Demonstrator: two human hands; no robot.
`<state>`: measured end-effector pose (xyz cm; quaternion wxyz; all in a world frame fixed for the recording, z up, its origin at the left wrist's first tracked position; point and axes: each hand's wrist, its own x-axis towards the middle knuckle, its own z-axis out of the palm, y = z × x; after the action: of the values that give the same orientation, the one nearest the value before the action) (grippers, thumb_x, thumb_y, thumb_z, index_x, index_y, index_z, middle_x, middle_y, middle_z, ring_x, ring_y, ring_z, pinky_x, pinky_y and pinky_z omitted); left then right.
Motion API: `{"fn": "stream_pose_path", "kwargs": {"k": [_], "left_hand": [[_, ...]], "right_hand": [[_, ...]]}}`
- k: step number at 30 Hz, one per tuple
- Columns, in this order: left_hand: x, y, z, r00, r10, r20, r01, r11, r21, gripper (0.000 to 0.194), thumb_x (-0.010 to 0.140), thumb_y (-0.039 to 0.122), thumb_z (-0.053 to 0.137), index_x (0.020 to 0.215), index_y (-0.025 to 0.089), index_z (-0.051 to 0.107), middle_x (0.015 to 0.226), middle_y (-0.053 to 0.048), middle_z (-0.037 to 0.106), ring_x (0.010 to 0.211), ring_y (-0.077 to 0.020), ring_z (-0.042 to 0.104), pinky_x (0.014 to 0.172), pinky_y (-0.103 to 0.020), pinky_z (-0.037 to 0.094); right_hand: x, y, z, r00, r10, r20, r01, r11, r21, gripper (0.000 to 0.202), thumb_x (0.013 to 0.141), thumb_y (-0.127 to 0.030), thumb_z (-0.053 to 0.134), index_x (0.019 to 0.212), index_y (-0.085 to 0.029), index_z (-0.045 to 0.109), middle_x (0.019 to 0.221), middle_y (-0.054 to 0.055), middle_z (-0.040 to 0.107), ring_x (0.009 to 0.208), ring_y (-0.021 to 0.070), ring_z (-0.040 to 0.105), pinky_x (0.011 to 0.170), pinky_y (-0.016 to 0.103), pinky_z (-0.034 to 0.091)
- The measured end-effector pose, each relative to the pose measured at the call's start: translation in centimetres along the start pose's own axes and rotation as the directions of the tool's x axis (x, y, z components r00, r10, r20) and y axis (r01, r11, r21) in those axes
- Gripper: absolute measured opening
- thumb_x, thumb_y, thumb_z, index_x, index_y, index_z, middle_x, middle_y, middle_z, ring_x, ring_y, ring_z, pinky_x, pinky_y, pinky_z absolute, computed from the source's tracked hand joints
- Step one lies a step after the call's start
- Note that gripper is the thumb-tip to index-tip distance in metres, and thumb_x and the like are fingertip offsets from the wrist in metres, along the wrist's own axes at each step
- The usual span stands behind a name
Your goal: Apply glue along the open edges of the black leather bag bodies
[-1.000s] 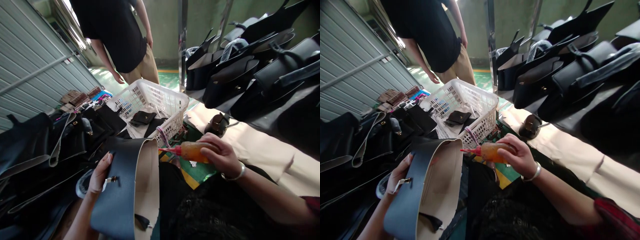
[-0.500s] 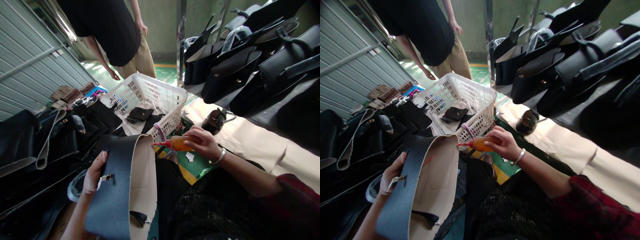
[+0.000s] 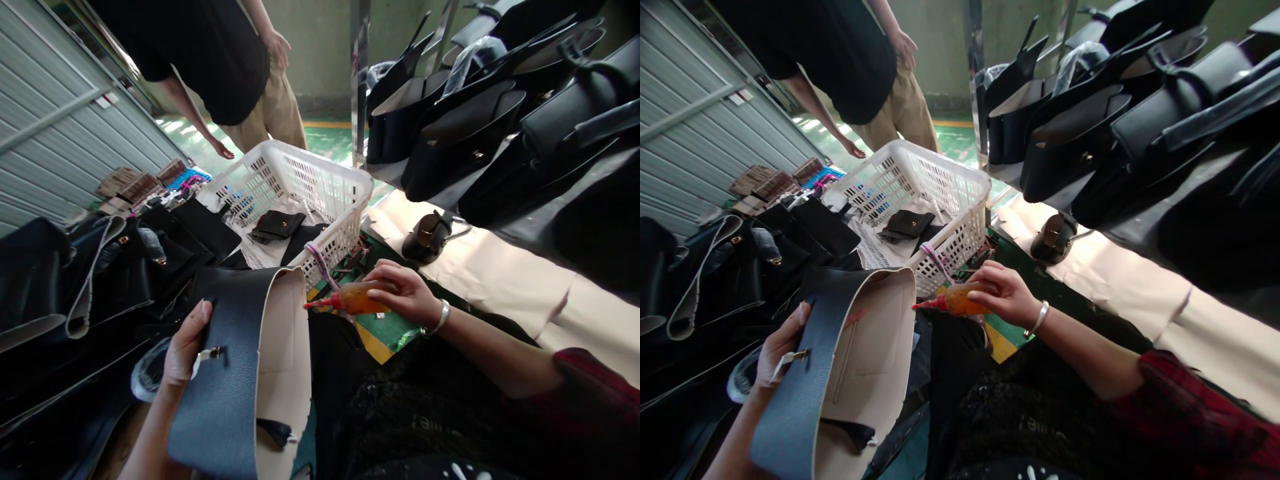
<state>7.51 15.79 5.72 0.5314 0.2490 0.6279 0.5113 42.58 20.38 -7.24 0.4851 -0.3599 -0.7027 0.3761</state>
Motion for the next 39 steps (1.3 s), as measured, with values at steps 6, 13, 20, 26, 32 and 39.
{"fn": "stream_pose_path", "kwargs": {"k": [6,13,20,26,32,39], "left_hand": [[0.1,0.1,-0.1,0.999,-0.036,0.033,0.036,0.999,0.007,0.043,0.056,0.035,0.097,0.087,0.018,0.073,0.083,-0.003,0.078,0.09,-0.0303,0.076,0.074,-0.03,0.064],[0.5,0.0,-0.3,0.999,-0.031,0.011,0.032,0.999,-0.025,0.039,0.058,0.032,0.096,0.086,0.018,0.072,0.079,-0.002,0.077,0.088,-0.0288,0.076,0.077,-0.03,0.064],[0.1,0.0,0.1,0.999,-0.01,0.031,0.01,1.0,-0.02,0.037,0.061,0.032,0.094,0.086,0.018,0.071,0.08,0.0,0.076,0.087,-0.028,0.075,0.078,-0.032,0.063],[-0.5,0.0,0.8,0.999,0.021,0.047,-0.021,1.0,0.008,0.035,0.061,0.033,0.093,0.085,0.018,0.073,0.081,-0.002,0.076,0.093,-0.0286,0.074,0.08,-0.031,0.062],[-0.6,0.2,0.9,0.999,0.013,0.053,-0.014,1.0,0.022,0.039,0.061,0.035,0.093,0.09,0.018,0.074,0.083,-0.003,0.077,0.089,-0.0283,0.075,0.081,-0.032,0.062],[-0.7,0.2,1.1,0.999,0.017,0.033,-0.018,0.999,0.036,0.043,0.055,0.035,0.096,0.088,0.018,0.074,0.084,-0.004,0.077,0.087,-0.0284,0.075,0.081,-0.03,0.061]], "right_hand": [[-1.2,-0.5,0.2,0.998,0.043,0.047,-0.046,0.997,0.063,0.037,0.092,-0.054,0.068,0.086,-0.017,0.072,0.074,0.004,0.06,0.065,0.017,0.057,0.059,0.03,0.046],[-2.8,-1.6,0.4,0.99,0.081,0.117,-0.097,0.986,0.137,0.043,0.092,-0.059,0.066,0.085,-0.017,0.073,0.075,0.005,0.062,0.065,0.0164,0.057,0.061,0.03,0.047],[-3.9,-1.6,0.4,0.986,0.106,0.132,-0.125,0.981,0.147,0.043,0.092,-0.059,0.066,0.087,-0.017,0.074,0.077,0.006,0.063,0.068,0.0177,0.06,0.062,0.029,0.048],[-2.8,0.3,0.3,0.967,0.218,-0.129,-0.204,0.972,0.116,0.037,0.087,-0.056,0.072,0.086,-0.018,0.072,0.078,0.004,0.064,0.07,0.0184,0.06,0.063,0.029,0.049],[0.1,2.0,1.2,0.954,0.232,-0.192,-0.205,0.967,0.152,0.041,0.082,-0.059,0.073,0.084,-0.018,0.07,0.078,0.004,0.063,0.071,0.0186,0.059,0.065,0.031,0.05],[1.5,3.3,1.9,0.95,0.265,-0.168,-0.229,0.951,0.207,0.039,0.078,-0.056,0.075,0.084,-0.018,0.067,0.077,0.003,0.062,0.071,0.018,0.058,0.065,0.031,0.049]]}}
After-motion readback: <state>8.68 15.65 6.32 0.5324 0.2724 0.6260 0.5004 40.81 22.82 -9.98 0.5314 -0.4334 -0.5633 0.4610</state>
